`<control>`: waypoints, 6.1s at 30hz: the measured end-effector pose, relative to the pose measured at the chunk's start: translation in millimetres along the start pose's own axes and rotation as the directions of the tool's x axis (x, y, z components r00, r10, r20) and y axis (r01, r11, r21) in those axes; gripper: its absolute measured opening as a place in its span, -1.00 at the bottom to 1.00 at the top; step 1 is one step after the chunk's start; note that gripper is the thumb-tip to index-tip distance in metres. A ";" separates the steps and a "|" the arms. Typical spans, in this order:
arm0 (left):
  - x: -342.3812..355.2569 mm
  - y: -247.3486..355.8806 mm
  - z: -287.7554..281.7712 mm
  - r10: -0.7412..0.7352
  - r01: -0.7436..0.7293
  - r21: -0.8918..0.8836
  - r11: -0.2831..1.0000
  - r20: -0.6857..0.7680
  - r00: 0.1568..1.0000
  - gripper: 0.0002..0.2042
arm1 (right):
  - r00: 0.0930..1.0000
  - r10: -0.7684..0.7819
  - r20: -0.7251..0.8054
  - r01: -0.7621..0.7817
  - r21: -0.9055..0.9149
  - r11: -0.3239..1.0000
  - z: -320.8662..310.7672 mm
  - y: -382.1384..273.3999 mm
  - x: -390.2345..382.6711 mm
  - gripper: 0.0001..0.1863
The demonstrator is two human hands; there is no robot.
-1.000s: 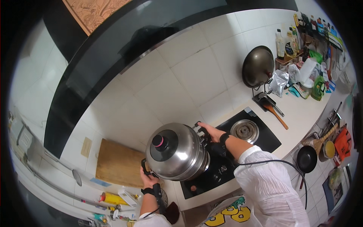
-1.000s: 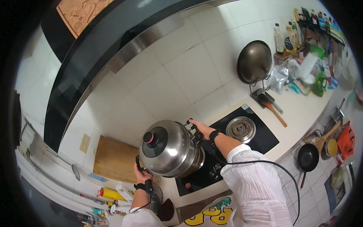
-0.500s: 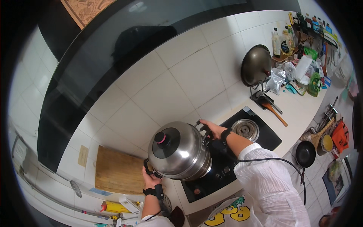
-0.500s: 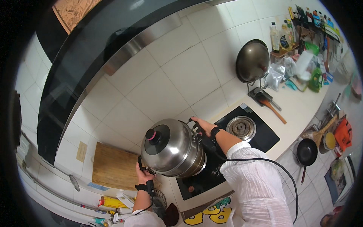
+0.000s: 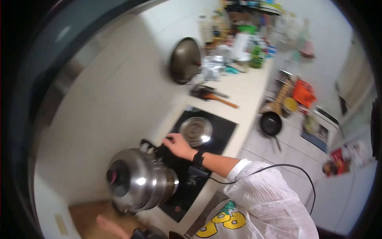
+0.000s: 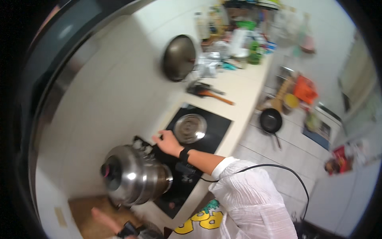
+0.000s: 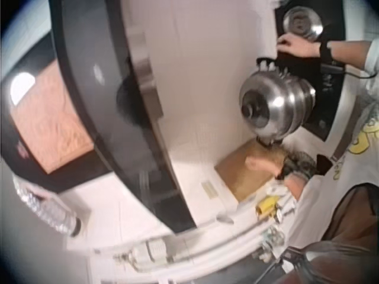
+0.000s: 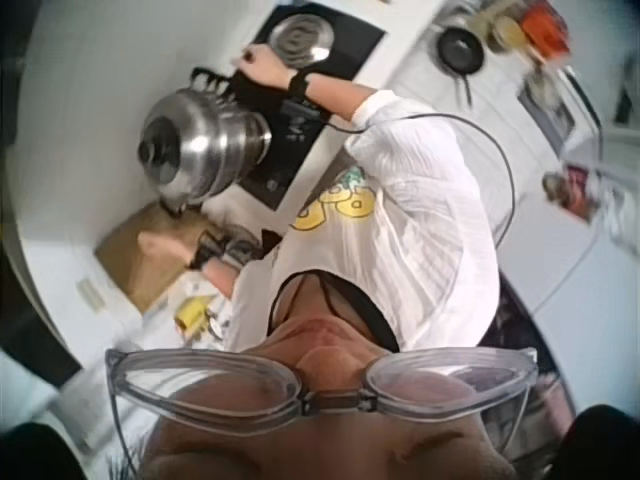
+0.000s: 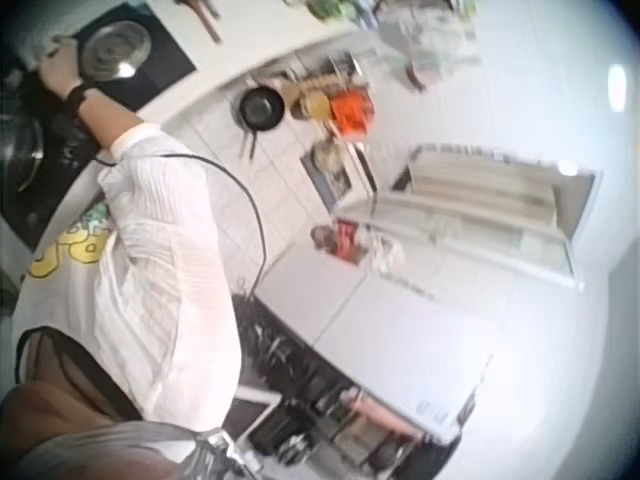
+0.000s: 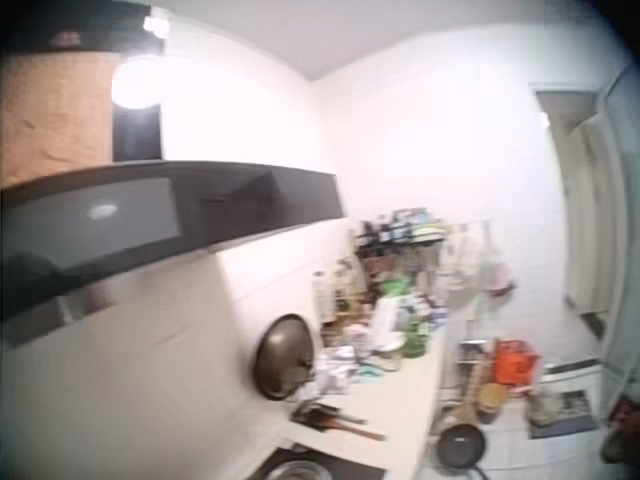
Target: The person moves a wok from the floor to the stove, wipes the countertop and sink rim with a cloth, and places packets of food and other items into a cabinet and a bag.
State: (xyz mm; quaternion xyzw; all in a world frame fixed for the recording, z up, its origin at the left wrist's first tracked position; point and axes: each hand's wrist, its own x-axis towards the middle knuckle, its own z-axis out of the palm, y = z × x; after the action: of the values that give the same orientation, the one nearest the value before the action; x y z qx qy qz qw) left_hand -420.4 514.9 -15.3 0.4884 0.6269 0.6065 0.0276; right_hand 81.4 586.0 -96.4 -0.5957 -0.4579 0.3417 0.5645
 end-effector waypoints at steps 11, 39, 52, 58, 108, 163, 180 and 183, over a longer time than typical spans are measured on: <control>-174.2 236.9 170.0 -0.103 0.348 -0.480 0.806 0.464 0.880 -0.59 | 0.719 0.009 -0.695 -0.295 -0.294 0.909 -326.0 150.7 -181.1 -0.70; -929.4 169.0 605.1 -0.798 0.133 0.921 0.365 0.384 -0.464 -0.66 | 0.175 0.910 -0.375 -0.980 0.017 0.196 -703.0 758.1 -221.6 -0.09; -1094.9 34.5 702.1 -0.792 0.431 0.898 0.089 0.326 -0.517 -0.67 | 0.247 0.869 -0.429 -0.956 0.036 0.290 -691.2 809.6 -236.5 -0.70; -1116.3 -3.0 731.0 -0.426 0.074 0.452 0.889 0.876 -0.228 -0.74 | 0.126 0.904 -0.409 -0.961 0.177 0.214 -694.7 689.2 -347.5 -0.68; -634.5 516.5 474.2 -0.239 -0.028 0.256 0.966 0.932 0.272 -0.79 | 0.101 0.985 -0.142 -0.949 0.283 0.138 -765.0 336.1 -437.3 -0.74; -461.8 179.3 445.8 -0.513 0.261 0.540 0.800 0.390 0.765 -0.47 | 0.375 0.920 -0.112 -0.851 0.351 0.390 -725.4 287.0 -506.3 -0.70; -755.7 484.8 240.0 -0.165 0.377 0.172 0.910 0.985 -0.052 -0.50 | 0.803 0.352 0.480 -0.011 -0.580 0.815 -703.9 49.1 -236.6 -0.71; -778.9 508.9 237.4 -0.254 0.581 0.126 0.804 0.956 0.144 -0.44 | 0.693 0.282 0.663 0.089 -0.468 0.879 -663.8 34.1 -256.6 -0.71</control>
State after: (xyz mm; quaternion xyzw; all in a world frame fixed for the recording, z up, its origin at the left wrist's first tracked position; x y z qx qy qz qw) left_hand 429.2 77.9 -111.5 0.5416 0.5029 0.2416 0.6288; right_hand 611.2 110.3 -72.5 -0.5568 -0.6753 0.4555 0.1627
